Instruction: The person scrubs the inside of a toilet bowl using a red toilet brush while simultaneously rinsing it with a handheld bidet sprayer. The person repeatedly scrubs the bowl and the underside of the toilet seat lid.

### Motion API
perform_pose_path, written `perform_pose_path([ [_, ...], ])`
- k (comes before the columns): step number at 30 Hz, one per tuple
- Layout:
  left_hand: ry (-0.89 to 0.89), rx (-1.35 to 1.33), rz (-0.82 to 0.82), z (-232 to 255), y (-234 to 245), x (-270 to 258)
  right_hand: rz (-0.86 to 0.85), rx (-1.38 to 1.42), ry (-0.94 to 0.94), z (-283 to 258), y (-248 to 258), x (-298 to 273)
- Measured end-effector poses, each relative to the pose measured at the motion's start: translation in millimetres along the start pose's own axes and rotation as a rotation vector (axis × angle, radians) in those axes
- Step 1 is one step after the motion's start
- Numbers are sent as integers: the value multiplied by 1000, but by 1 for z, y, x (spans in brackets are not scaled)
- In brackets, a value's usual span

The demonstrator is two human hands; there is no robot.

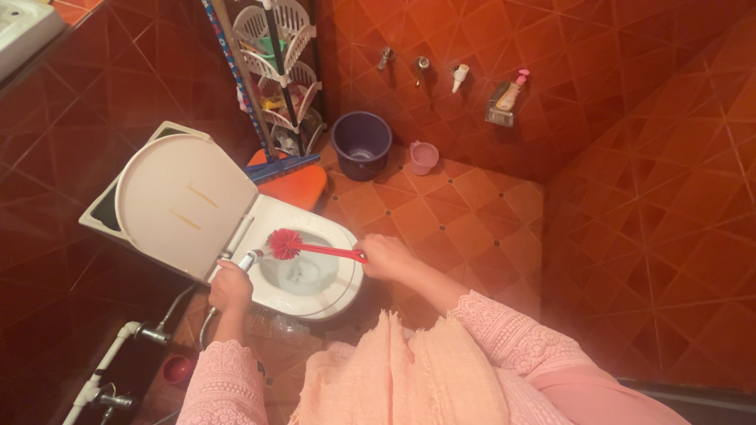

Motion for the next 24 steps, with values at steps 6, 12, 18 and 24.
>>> perform_pose_path([
  [6, -39, 22, -8, 4, -1, -2, 7, 22, 23, -2, -2, -1],
  [12, -57, 42, -23, 6, -7, -2, 7, 15, 23, -2, -6, 1],
  [18, -114, 126, 3, 7, -8, -1, 31, 9, 19, 2, -13, 4],
  [24, -207, 231, 49, 8, -6, -1, 13, 20, 17, 5, -22, 5],
])
Point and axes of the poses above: each hand's wrist, its own x-axis towards the middle knuckle, its own y-axis out of the back of the hand, z = x × y, the point moved 8 cm from there along x, towards the middle knuckle, and after that the axes turned 13 degrees about -y, right-handed, at the moved point
